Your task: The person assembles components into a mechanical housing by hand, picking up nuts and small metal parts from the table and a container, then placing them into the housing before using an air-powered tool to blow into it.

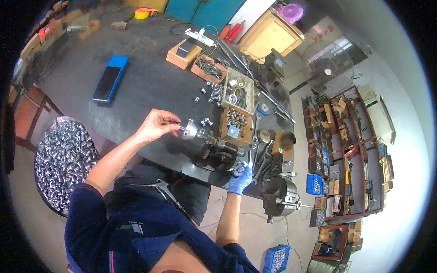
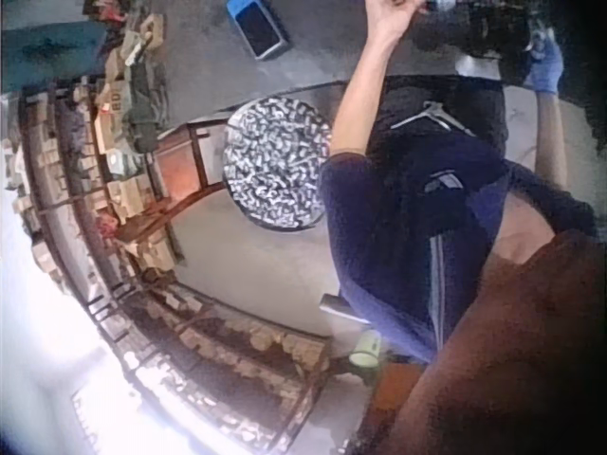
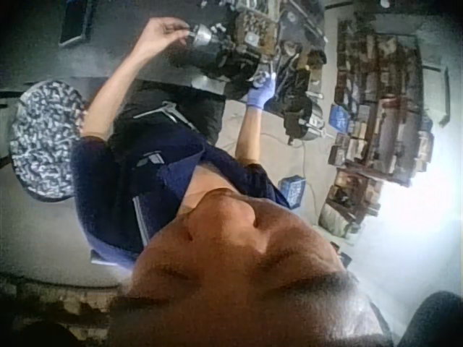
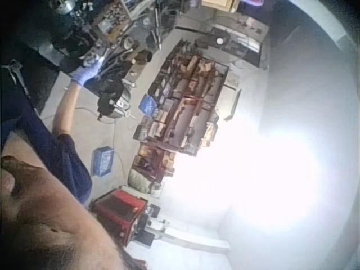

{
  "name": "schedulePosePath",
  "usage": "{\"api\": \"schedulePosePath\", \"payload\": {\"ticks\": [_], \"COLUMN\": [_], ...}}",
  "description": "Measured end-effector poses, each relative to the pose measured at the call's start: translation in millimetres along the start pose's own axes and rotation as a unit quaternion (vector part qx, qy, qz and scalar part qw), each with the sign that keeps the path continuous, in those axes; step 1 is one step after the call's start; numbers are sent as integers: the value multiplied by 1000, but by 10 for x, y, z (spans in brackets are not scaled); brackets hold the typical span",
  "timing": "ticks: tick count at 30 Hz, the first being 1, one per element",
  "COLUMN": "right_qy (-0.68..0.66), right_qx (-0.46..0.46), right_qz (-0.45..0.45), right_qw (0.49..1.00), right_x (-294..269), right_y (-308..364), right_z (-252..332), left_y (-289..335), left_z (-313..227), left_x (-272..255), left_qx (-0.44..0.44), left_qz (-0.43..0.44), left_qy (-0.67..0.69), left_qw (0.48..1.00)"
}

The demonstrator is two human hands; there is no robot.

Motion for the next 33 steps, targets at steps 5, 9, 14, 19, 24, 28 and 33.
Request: {"api": "schedulePosePath", "payload": {"ticks": [5, 9, 14, 19, 24, 28, 33], "right_qy": [35, 16, -39, 51, 30, 25, 57], "right_qx": [-1, 2, 25, -8, 5, -6, -50], "right_qz": [-24, -17, -15, -53, -22, 28, 67], "right_qw": [999, 1000, 999, 997, 999, 999, 995], "right_x": [94, 248, 92, 248, 258, 466, 811], "right_y": [66, 242, 162, 94, 178, 228, 174], "right_z": [60, 180, 109, 147, 194, 368, 654], "left_y": [-22, -44, -45, -14, -46, -35, -71], "left_z": [-51, -5, 4, -34, -34, -64, -118], "left_x": [18, 8, 5, 16, 14, 27, 46], "left_qx": [7, -8, -11, -36, -20, -8, -33], "left_qz": [14, 35, 26, 8, 13, 24, 45], "left_qy": [-39, -19, 30, 1, 12, -21, -98], "left_qw": [999, 999, 999, 999, 1000, 999, 994]}}
Point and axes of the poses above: each hand's wrist, its own y-axis away from the middle knuckle, its own x-axis out of the palm, z = x × y, the point moved 7 cm from there along -y, towards the middle knuckle, and after that the axes turned 14 degrees about z, right-handed, at the moved point
